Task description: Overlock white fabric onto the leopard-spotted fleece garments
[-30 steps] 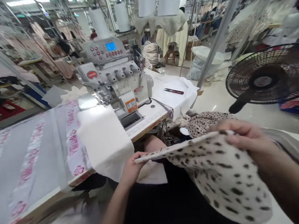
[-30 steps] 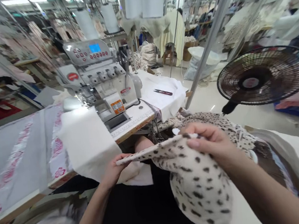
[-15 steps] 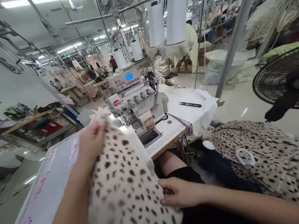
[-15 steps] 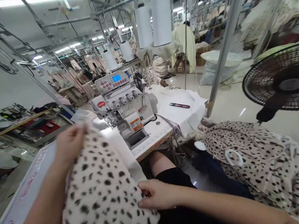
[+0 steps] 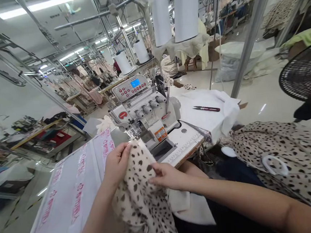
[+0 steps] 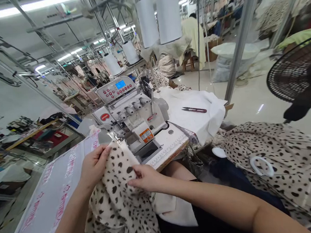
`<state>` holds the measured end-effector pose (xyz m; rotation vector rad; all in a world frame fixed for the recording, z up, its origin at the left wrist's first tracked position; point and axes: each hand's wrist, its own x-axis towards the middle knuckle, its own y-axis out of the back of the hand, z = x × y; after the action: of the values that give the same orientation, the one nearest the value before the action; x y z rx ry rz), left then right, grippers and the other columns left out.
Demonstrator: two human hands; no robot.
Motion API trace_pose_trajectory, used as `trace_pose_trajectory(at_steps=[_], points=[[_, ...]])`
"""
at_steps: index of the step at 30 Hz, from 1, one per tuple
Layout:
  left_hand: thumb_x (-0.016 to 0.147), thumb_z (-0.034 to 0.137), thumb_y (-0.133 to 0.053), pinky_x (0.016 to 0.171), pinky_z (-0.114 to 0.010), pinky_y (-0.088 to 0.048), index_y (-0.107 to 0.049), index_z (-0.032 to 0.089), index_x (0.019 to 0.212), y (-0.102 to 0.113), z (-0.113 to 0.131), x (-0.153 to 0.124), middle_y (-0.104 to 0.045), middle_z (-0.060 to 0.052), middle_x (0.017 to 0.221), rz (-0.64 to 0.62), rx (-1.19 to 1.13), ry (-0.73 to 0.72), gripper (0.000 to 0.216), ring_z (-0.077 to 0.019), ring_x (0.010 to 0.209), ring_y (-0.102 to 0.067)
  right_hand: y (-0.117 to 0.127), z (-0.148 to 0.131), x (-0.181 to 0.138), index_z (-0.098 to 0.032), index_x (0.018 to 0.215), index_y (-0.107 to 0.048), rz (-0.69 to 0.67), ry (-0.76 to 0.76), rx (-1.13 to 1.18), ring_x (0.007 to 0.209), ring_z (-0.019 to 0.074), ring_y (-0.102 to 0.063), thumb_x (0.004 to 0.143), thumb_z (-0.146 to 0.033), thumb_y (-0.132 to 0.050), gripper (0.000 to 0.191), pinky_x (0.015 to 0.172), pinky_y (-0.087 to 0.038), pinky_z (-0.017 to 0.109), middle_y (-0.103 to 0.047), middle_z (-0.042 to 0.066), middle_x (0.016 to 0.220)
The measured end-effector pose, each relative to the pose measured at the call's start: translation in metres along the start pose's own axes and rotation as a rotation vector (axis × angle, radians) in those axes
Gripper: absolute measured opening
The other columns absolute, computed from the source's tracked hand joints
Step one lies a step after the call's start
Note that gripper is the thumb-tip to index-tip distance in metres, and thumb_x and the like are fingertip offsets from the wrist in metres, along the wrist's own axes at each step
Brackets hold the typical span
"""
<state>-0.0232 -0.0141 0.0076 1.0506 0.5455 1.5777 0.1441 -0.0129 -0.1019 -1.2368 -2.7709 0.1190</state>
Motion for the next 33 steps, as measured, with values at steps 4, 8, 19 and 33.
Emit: trace_pose_trajectory(at_steps=[4, 8, 19, 33], points=[[0.081, 0.042, -0.045, 0.066, -0.024, -0.038, -0.06, 0.019, 0.085, -0.01, -0.004, 0.01, -0.062, 0.001, 0.079, -0.019, -0.014, 0.068, 0.028, -0.0157, 0.073, -0.054, 0.009, -0.003, -0.01, -0.014, 0.068, -0.046, -0.114, -0.091, 0.076, 0.046, 0.0072, -0.033, 0.075, -0.031, -0.057, 0.022, 0.044, -0.027, 0.018, -0.038, -0.006, 0.053], [0.077, 0.04, -0.049, 0.061, -0.024, -0.037, -0.058, 0.02, 0.08, -0.014, -0.009, 0.015, -0.06, 0.002, 0.075, -0.027, 0.05, 0.151, 0.022, -0.0143, 0.066, -0.052, 0.028, -0.014, -0.013, -0.013, 0.057, -0.043, 0.148, 0.185, -0.538, 0.074, 0.0163, -0.045, 0.073, -0.018, -0.063, 0.026, 0.069, -0.037, 0.028, -0.048, 0.001, 0.072], [0.075, 0.035, -0.049, 0.05, -0.021, -0.03, -0.049, 0.018, 0.067, -0.01, -0.011, 0.012, -0.045, 0.005, 0.056, -0.137, 0.085, 0.177, 0.019, -0.0092, 0.051, -0.041, 0.009, 0.011, -0.01, -0.013, 0.05, -0.035, -0.141, 0.263, -0.435, 0.058, 0.0082, -0.04, 0.074, -0.024, -0.068, 0.042, 0.053, -0.03, 0.019, -0.037, -0.004, 0.061], [0.086, 0.025, -0.036, 0.065, -0.025, -0.044, -0.061, 0.022, 0.096, -0.015, -0.018, 0.003, -0.053, -0.003, 0.085, -0.07, 0.206, -0.158, 0.028, -0.013, 0.073, -0.052, 0.011, 0.009, -0.01, -0.012, 0.05, -0.04, -0.113, 0.196, -0.239, 0.058, 0.0078, -0.039, 0.072, -0.027, -0.068, 0.039, 0.053, -0.03, 0.018, -0.041, -0.003, 0.062]])
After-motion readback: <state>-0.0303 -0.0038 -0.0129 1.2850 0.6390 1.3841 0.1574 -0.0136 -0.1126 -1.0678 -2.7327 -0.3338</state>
